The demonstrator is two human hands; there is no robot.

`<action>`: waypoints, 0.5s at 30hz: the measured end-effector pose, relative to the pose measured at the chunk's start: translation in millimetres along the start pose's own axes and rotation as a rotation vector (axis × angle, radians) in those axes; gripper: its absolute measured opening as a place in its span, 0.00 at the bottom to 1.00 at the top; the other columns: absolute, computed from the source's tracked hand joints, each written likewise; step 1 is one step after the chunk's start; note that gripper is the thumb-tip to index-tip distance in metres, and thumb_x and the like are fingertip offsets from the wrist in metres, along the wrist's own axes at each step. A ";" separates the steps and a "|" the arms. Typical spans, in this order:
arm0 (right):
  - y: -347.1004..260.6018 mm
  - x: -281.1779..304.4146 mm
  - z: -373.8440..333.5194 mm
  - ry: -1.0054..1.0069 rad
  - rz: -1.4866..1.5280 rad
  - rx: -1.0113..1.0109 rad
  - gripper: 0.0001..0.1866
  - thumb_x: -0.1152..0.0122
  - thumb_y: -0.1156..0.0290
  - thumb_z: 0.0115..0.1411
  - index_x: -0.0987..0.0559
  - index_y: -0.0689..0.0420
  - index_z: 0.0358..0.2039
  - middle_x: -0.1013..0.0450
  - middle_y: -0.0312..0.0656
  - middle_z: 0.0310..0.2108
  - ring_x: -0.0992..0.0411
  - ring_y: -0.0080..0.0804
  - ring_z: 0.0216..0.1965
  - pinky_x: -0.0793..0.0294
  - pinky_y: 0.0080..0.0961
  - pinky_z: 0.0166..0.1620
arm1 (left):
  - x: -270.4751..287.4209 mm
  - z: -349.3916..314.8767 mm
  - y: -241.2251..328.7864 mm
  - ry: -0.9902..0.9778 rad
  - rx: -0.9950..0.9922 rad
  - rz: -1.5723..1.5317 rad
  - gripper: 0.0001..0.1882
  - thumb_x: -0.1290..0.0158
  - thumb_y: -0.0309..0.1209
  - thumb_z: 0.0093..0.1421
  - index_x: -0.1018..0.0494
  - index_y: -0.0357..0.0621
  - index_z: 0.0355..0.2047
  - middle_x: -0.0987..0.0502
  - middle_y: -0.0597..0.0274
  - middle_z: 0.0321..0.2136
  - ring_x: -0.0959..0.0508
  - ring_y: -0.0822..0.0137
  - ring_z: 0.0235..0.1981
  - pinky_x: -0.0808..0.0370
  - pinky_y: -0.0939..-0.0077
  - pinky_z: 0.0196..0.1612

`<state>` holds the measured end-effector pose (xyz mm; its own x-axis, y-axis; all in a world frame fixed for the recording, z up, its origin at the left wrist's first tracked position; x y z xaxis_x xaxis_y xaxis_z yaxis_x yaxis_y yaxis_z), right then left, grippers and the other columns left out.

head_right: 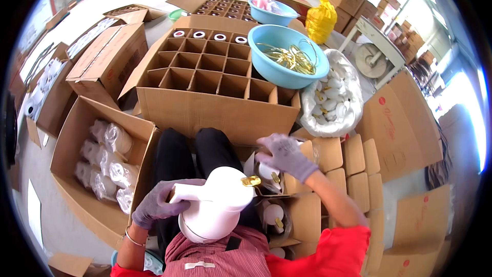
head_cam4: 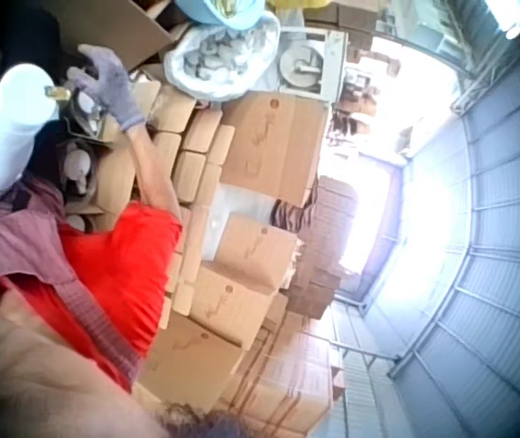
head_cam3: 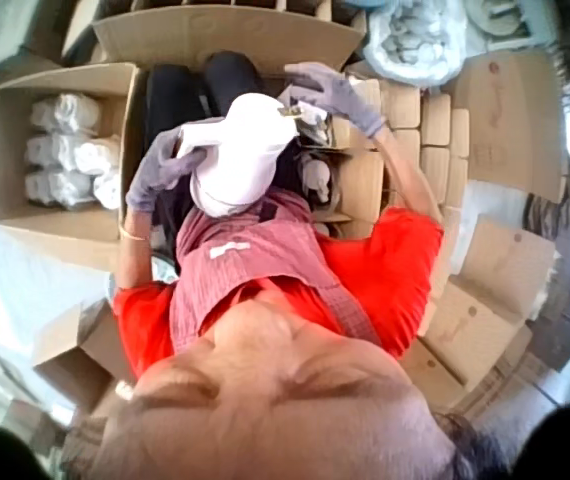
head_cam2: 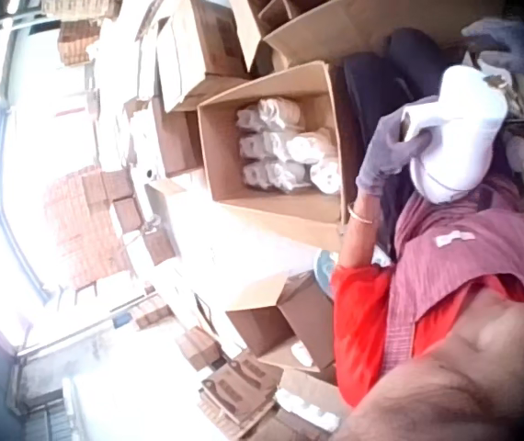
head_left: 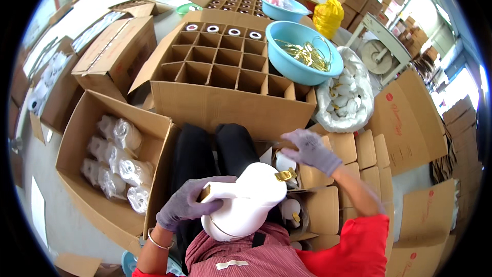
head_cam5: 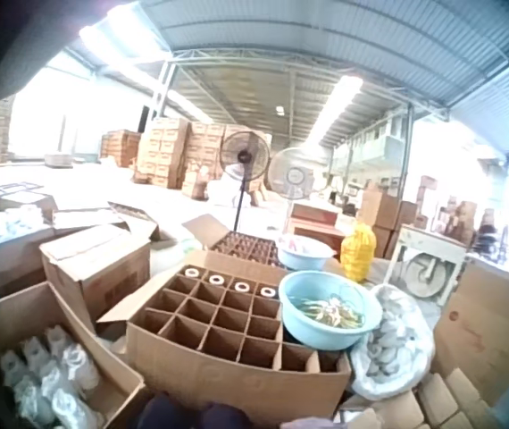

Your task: The person assembles and packages white ceramic jugs with gold trim. They place the jugs into plastic bags, insert them into small white boxes labeled 'Vacuum Jug', and then stack these boxes into a larger cardboard shipping container. The person also uses a marker to write numbers on the boxes.

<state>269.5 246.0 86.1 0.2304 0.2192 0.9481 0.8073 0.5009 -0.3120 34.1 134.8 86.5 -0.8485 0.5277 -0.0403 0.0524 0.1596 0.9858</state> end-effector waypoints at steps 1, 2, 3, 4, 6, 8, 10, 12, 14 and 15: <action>-9.4 8.4 -15.5 0.190 0.206 0.249 0.30 0.41 0.51 0.59 0.27 0.60 0.54 0.23 0.47 0.42 0.25 0.43 0.44 0.26 0.36 0.48 | 2.6 2.2 -5.0 0.020 0.062 -0.027 0.25 0.45 0.28 0.53 0.28 0.39 0.54 0.21 0.62 0.41 0.23 0.73 0.40 0.27 0.75 0.46; -27.7 -1.9 -14.9 0.127 0.444 0.244 0.35 0.42 0.48 0.59 0.34 0.61 0.58 0.31 0.50 0.49 0.32 0.43 0.51 0.34 0.37 0.54 | 12.1 -2.4 -10.1 0.074 0.133 -0.045 0.25 0.45 0.29 0.53 0.27 0.39 0.53 0.21 0.64 0.38 0.24 0.75 0.37 0.27 0.77 0.42; -46.4 -12.7 -16.5 0.058 0.696 0.225 0.42 0.44 0.45 0.59 0.42 0.61 0.63 0.38 0.52 0.57 0.39 0.43 0.59 0.41 0.37 0.60 | 21.6 -1.3 -21.6 0.165 0.038 -0.044 0.22 0.43 0.31 0.54 0.26 0.39 0.50 0.22 0.67 0.35 0.26 0.79 0.33 0.28 0.81 0.37; -60.9 -18.9 -24.1 0.009 0.918 0.176 0.48 0.45 0.42 0.59 0.49 0.62 0.68 0.46 0.54 0.65 0.46 0.43 0.67 0.48 0.37 0.66 | 24.8 1.2 -22.2 0.186 0.023 -0.018 0.21 0.43 0.31 0.55 0.25 0.39 0.49 0.22 0.68 0.34 0.27 0.80 0.33 0.29 0.83 0.37; -94.4 8.9 -30.0 0.243 0.683 0.370 0.52 0.46 0.38 0.57 0.51 0.62 0.68 0.56 0.58 0.69 0.55 0.50 0.69 0.56 0.44 0.68 | 31.1 -3.9 -23.2 0.243 0.052 -0.005 0.17 0.45 0.32 0.58 0.25 0.39 0.47 0.23 0.70 0.34 0.28 0.81 0.33 0.30 0.83 0.37; -110.6 26.3 -37.2 0.359 0.599 0.395 0.54 0.45 0.36 0.54 0.50 0.63 0.68 0.61 0.61 0.69 0.60 0.58 0.70 0.61 0.51 0.68 | 25.9 -9.2 -23.4 0.322 0.018 -0.041 0.13 0.47 0.32 0.62 0.25 0.40 0.44 0.23 0.71 0.33 0.28 0.81 0.33 0.30 0.84 0.36; -159.3 37.9 -38.0 0.337 0.377 0.537 0.54 0.44 0.36 0.52 0.48 0.64 0.67 0.59 0.66 0.68 0.61 0.65 0.69 0.62 0.57 0.67 | 19.2 -4.1 -23.2 0.370 -0.017 -0.026 0.12 0.46 0.31 0.60 0.25 0.39 0.43 0.23 0.66 0.30 0.27 0.79 0.30 0.28 0.80 0.34; -201.8 35.6 -32.3 0.274 0.198 0.650 0.57 0.37 0.38 0.44 0.45 0.65 0.65 0.58 0.72 0.66 0.61 0.73 0.67 0.63 0.63 0.65 | 12.1 0.6 -1.0 0.390 -0.205 0.160 0.12 0.45 0.30 0.57 0.27 0.39 0.40 0.23 0.54 0.27 0.23 0.68 0.26 0.26 0.70 0.33; -200.0 43.2 -13.8 0.259 0.114 0.529 0.57 0.36 0.38 0.42 0.43 0.65 0.64 0.57 0.71 0.66 0.57 0.69 0.67 0.57 0.60 0.65 | -5.0 7.2 36.4 0.370 -0.372 0.191 0.12 0.42 0.30 0.52 0.29 0.40 0.35 0.25 0.48 0.28 0.23 0.48 0.29 0.26 0.63 0.33; -196.8 48.0 -3.6 0.261 0.173 0.475 0.58 0.36 0.38 0.42 0.43 0.64 0.64 0.57 0.70 0.66 0.56 0.67 0.67 0.55 0.58 0.65 | -5.6 2.5 60.5 0.451 -0.500 0.454 0.13 0.42 0.31 0.51 0.30 0.39 0.34 0.26 0.48 0.27 0.24 0.47 0.30 0.27 0.58 0.33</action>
<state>123.6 154.9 193.2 0.5127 0.1479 0.8458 0.4270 0.8107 -0.4006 43.3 143.5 145.9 -0.9373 0.0468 0.3454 0.2916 -0.4374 0.8507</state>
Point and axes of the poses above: each hand's wrist, its own z-axis towards the middle knuckle, its own x-axis out of the back of the hand, y = z × x, the point moved 9 cm from there along z, towards the middle knuckle
